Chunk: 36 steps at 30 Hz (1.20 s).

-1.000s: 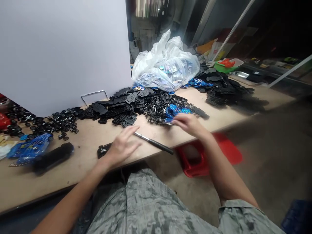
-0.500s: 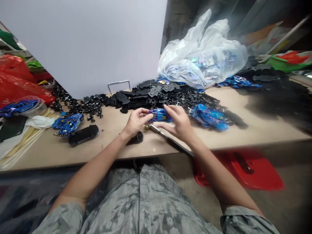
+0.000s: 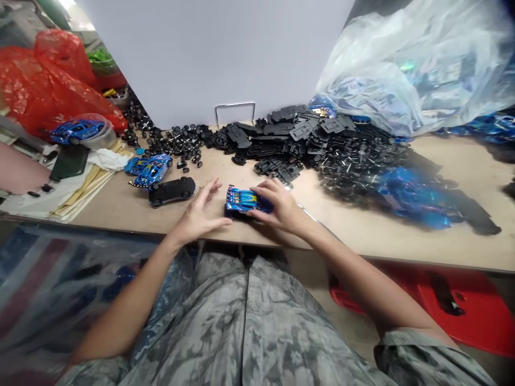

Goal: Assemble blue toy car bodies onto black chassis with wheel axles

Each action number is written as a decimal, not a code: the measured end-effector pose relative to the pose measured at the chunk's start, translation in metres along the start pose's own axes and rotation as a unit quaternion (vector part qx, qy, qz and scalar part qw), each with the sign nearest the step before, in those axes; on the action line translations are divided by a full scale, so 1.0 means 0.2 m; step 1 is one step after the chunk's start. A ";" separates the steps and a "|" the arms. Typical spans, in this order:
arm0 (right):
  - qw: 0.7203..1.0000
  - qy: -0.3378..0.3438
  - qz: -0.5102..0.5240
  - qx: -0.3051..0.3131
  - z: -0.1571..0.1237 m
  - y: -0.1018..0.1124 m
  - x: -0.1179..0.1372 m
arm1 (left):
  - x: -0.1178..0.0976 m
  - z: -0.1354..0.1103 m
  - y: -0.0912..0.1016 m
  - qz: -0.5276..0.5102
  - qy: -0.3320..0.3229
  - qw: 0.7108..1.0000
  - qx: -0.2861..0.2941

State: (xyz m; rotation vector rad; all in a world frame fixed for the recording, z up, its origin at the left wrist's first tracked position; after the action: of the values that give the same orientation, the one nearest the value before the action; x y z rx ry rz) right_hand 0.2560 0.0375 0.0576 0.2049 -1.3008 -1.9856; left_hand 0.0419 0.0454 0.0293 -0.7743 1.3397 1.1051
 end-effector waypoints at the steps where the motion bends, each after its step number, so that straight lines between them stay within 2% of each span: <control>1: 1.000 0.002 0.002 0.010 0.00 -0.02 0.00 | 0.03 -0.01 -0.01 0.037 -0.007 0.999 0.013; 4: 0.999 0.013 0.001 0.037 0.00 -0.06 0.03 | 0.07 -0.02 -0.04 0.106 -0.024 0.993 0.035; 9: 0.996 0.028 -0.010 0.079 0.02 -0.08 0.06 | 0.06 0.02 -0.07 0.122 -0.049 0.990 0.049; 21: 0.997 0.030 -0.010 0.075 0.01 -0.09 0.07 | 0.09 0.02 -0.06 0.118 -0.045 0.991 0.044; 30: 0.990 0.038 -0.014 0.133 -0.02 -0.09 0.05 | 0.09 0.02 -0.06 0.131 -0.064 0.988 0.045; 36: 0.991 0.027 0.022 0.128 -0.04 -0.06 0.00 | 0.07 0.02 -0.06 0.153 -0.071 0.984 0.054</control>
State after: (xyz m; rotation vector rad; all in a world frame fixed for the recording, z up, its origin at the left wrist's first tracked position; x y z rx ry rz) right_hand 0.2541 0.0333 0.0440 0.3467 -1.5096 -1.7599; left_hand 0.0533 0.0484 0.0134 -0.4089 1.4134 1.2899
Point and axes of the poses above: each hand's wrist, its own z-axis towards the middle knuckle, its own y-axis out of the back of the hand, x = y × z, the point moved 7 cm from there along z, towards the middle knuckle, and after that the axes turned 14 degrees about -z, right-handed, at the moved point
